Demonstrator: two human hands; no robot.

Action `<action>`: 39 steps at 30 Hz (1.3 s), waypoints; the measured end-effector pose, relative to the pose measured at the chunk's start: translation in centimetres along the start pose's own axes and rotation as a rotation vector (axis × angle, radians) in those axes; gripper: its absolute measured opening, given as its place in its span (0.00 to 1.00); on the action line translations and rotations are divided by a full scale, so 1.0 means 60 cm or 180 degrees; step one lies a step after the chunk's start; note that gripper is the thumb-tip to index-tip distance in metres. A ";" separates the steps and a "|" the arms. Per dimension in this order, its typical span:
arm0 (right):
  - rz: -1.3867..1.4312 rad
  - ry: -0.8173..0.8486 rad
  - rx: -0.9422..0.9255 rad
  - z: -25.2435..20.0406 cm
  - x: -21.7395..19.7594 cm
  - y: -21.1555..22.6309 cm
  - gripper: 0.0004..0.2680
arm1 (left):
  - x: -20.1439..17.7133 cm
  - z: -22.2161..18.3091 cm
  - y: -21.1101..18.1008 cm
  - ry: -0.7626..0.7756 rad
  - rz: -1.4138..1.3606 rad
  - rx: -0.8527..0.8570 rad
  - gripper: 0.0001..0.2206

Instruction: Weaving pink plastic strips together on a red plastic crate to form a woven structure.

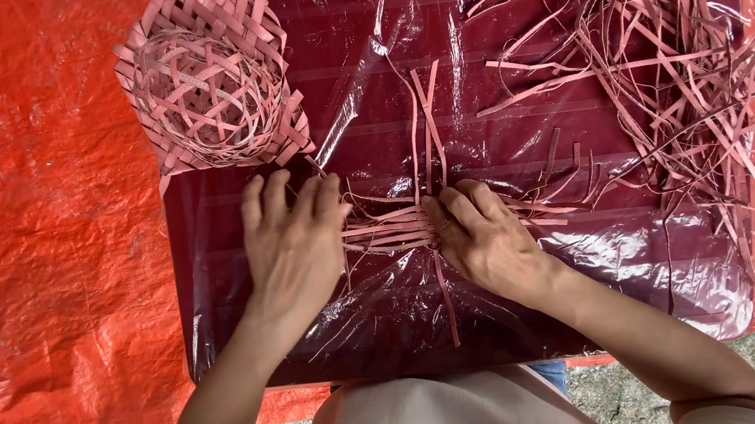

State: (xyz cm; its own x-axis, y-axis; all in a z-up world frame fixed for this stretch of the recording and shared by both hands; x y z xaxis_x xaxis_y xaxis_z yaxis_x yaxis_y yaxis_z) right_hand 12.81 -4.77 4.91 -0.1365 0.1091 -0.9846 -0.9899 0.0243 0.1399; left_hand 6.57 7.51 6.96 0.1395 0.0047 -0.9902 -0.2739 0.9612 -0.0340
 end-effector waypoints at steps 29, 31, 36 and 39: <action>0.0168 0.0150 0.0339 -0.006 0.023 -0.027 0.12 | 0.060 0.057 0.008 0.2044 -0.1770 0.0248 0.06; 0.0105 0.0174 0.0346 -0.008 0.026 -0.025 0.12 | 0.043 0.062 -0.004 0.2084 -0.1803 0.0357 0.06; -0.0073 0.0193 0.0200 -0.009 0.023 -0.012 0.12 | 0.064 0.057 -0.032 0.2829 -0.1421 0.0699 0.08; -0.0095 0.0242 0.0169 -0.013 0.035 -0.011 0.13 | 0.073 0.065 -0.036 0.2761 -0.1155 0.0745 0.09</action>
State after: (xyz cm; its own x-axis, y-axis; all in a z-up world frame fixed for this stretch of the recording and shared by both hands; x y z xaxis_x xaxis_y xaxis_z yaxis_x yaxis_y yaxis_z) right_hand 13.14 -5.30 2.67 -0.1116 0.0318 -0.9932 -0.9903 0.0793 0.1138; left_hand 11.51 6.50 3.21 -0.5982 -0.4182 -0.6835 -0.1432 0.8951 -0.4223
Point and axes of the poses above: each hand's wrist, its own z-axis towards the middle knuckle, its own x-axis out of the palm, y = z × x, the point moved 9 cm from there along z, towards the middle knuckle, and after that the axes turned 15 degrees about y, right-handed, at the moved point
